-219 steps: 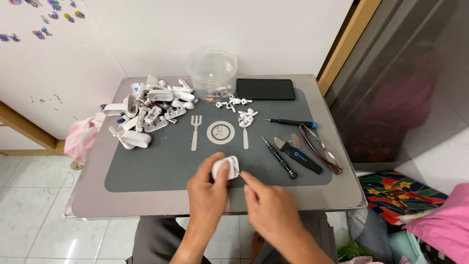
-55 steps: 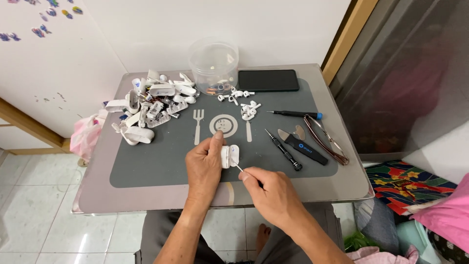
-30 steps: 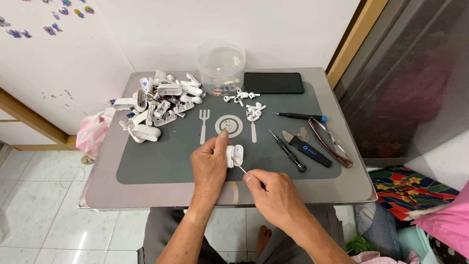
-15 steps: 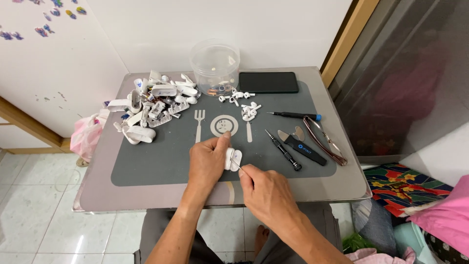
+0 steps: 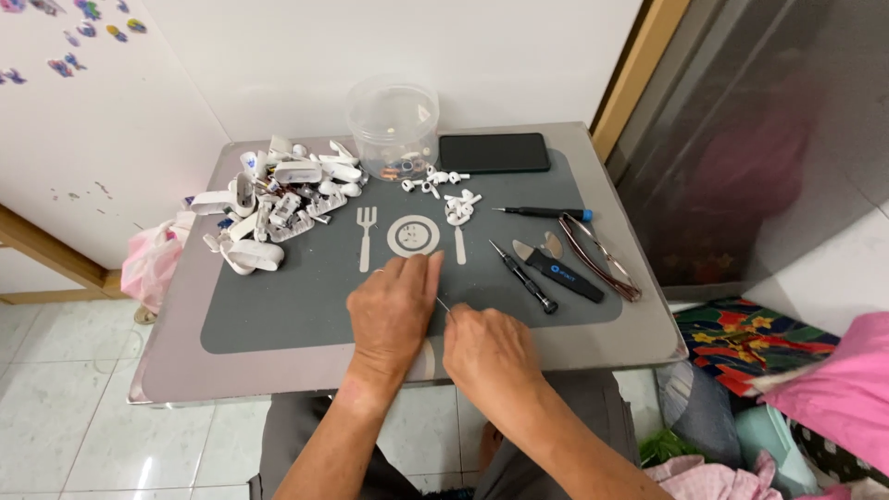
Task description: Disassembling small electronic housings, specifically earbud cases, to extract internal circuit boards and components using manual tools.
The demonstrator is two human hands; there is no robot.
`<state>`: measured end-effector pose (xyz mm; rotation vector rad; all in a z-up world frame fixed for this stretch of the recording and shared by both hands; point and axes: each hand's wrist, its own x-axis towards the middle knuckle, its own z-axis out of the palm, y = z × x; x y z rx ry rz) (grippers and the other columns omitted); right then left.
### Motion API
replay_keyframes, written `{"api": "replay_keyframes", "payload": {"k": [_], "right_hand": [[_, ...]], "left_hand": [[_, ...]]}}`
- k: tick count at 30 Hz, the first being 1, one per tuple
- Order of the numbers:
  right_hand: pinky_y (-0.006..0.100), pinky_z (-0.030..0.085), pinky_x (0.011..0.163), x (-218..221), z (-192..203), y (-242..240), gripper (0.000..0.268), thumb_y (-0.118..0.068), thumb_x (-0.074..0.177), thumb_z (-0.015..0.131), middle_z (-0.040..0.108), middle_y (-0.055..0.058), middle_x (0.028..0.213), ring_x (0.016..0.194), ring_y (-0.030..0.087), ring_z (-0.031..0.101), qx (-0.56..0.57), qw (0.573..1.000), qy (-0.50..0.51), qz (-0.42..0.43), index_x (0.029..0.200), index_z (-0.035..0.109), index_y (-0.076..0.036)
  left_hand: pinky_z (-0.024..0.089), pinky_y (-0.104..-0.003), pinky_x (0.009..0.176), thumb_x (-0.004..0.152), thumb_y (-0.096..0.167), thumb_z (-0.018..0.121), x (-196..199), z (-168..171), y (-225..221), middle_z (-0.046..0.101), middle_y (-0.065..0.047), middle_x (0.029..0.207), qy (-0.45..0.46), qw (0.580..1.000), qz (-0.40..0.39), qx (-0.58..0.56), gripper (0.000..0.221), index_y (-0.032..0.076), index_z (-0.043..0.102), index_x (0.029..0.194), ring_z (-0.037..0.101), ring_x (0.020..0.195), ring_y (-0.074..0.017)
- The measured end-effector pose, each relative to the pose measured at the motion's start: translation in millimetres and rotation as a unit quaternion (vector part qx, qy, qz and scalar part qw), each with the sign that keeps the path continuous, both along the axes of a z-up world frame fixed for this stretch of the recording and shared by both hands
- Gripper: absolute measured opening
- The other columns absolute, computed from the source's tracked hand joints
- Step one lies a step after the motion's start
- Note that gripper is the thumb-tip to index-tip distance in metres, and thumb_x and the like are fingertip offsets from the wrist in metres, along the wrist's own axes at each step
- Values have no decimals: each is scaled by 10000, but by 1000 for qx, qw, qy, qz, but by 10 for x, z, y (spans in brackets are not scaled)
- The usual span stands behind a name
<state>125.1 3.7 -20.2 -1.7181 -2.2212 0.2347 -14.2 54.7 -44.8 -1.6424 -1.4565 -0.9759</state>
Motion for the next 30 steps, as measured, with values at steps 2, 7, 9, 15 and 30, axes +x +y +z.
{"api": "replay_keyframes", "payload": {"k": [2, 7, 9, 15, 30], "right_hand": [[523, 480, 477, 16, -52, 9, 315, -152, 1020, 464, 616, 117, 541, 492, 390, 605, -6, 1000, 10, -11, 731, 574, -89], [533, 335, 604, 151, 189, -139, 289, -209, 999, 367, 562, 146, 600, 601, 403, 460, -98, 993, 54, -25, 740, 441, -103], [526, 373, 572, 167, 179, -179, 282, -269, 1013, 413, 638, 108, 562, 524, 406, 551, -59, 994, 86, -32, 894, 654, -183], [472, 505, 699, 84, 499, -222, 500, -496, 915, 582, 704, 104, 621, 605, 323, 647, -138, 970, 158, -122, 1326, 659, -222], [237, 474, 779, 243, 446, -147, 633, -283, 852, 618, 737, -56, 1026, 812, 96, 589, -173, 891, 393, -144, 1483, 635, -236]], "left_hand": [[259, -321, 460, 1020, 401, 694, -16, 176, -133, 408, 49, 541, -227, 966, -53, -110, 489, 197, 499, 621, 342, 507, -114], [293, -327, 594, 1024, 407, 637, -143, 378, -213, 244, 27, 612, -488, 832, -97, -245, 543, 141, 411, 608, 235, 675, -133], [204, -306, 576, 1047, 385, 617, -173, 393, -221, 165, 64, 614, -567, 771, -126, -263, 623, 171, 215, 622, 181, 634, -110], [470, -368, 754, 1001, 417, 534, -299, 451, -233, 722, 25, 856, -461, 831, -66, -304, 320, 181, 749, 1014, 636, 790, -197], [550, -508, 634, 841, 640, 688, -267, 395, -593, 754, -107, 1071, -162, 922, -132, -327, 667, 87, 729, 1213, 725, 932, -317]]}}
